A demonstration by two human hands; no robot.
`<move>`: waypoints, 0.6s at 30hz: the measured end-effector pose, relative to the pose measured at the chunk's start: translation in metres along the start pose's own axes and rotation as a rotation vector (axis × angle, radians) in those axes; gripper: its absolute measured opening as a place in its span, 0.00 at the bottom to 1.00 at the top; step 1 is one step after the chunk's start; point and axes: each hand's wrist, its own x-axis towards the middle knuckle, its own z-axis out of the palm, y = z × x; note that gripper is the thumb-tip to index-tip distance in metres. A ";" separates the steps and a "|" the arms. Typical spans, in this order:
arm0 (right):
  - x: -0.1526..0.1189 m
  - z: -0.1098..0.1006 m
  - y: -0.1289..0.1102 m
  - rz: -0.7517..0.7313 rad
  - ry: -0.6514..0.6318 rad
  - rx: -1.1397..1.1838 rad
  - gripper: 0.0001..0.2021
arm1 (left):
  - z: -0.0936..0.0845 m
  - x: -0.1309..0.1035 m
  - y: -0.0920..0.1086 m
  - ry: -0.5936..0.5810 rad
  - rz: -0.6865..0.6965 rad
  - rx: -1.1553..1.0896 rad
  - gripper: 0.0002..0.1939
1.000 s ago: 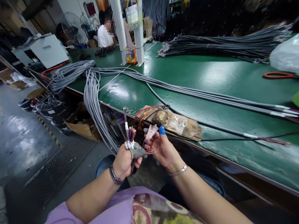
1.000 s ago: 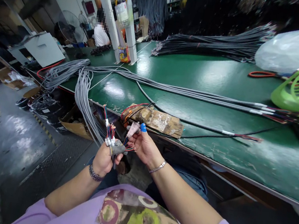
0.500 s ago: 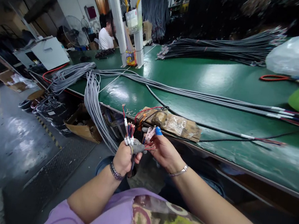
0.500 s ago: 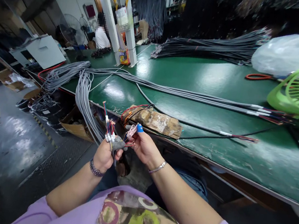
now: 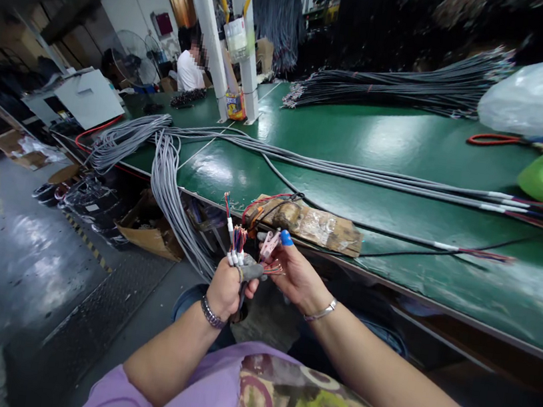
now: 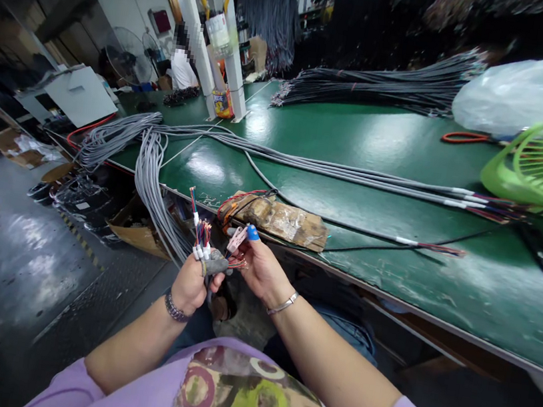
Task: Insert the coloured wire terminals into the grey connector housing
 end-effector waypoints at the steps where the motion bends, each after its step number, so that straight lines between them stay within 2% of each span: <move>1: -0.001 0.001 -0.001 0.008 -0.007 0.012 0.18 | 0.000 -0.002 0.000 0.001 0.005 -0.004 0.11; 6: -0.007 0.000 -0.006 0.072 -0.026 0.009 0.20 | -0.003 -0.015 -0.004 0.012 0.013 -0.006 0.12; 9: -0.008 -0.001 -0.008 0.069 -0.012 -0.036 0.16 | -0.006 -0.022 -0.008 0.030 0.046 -0.013 0.14; 13: -0.006 -0.004 -0.006 -0.023 -0.014 -0.136 0.12 | -0.005 -0.024 -0.008 0.076 0.090 -0.046 0.14; 18: -0.005 -0.009 0.002 -0.194 0.061 -0.266 0.17 | 0.004 -0.020 -0.006 0.102 0.123 -0.072 0.13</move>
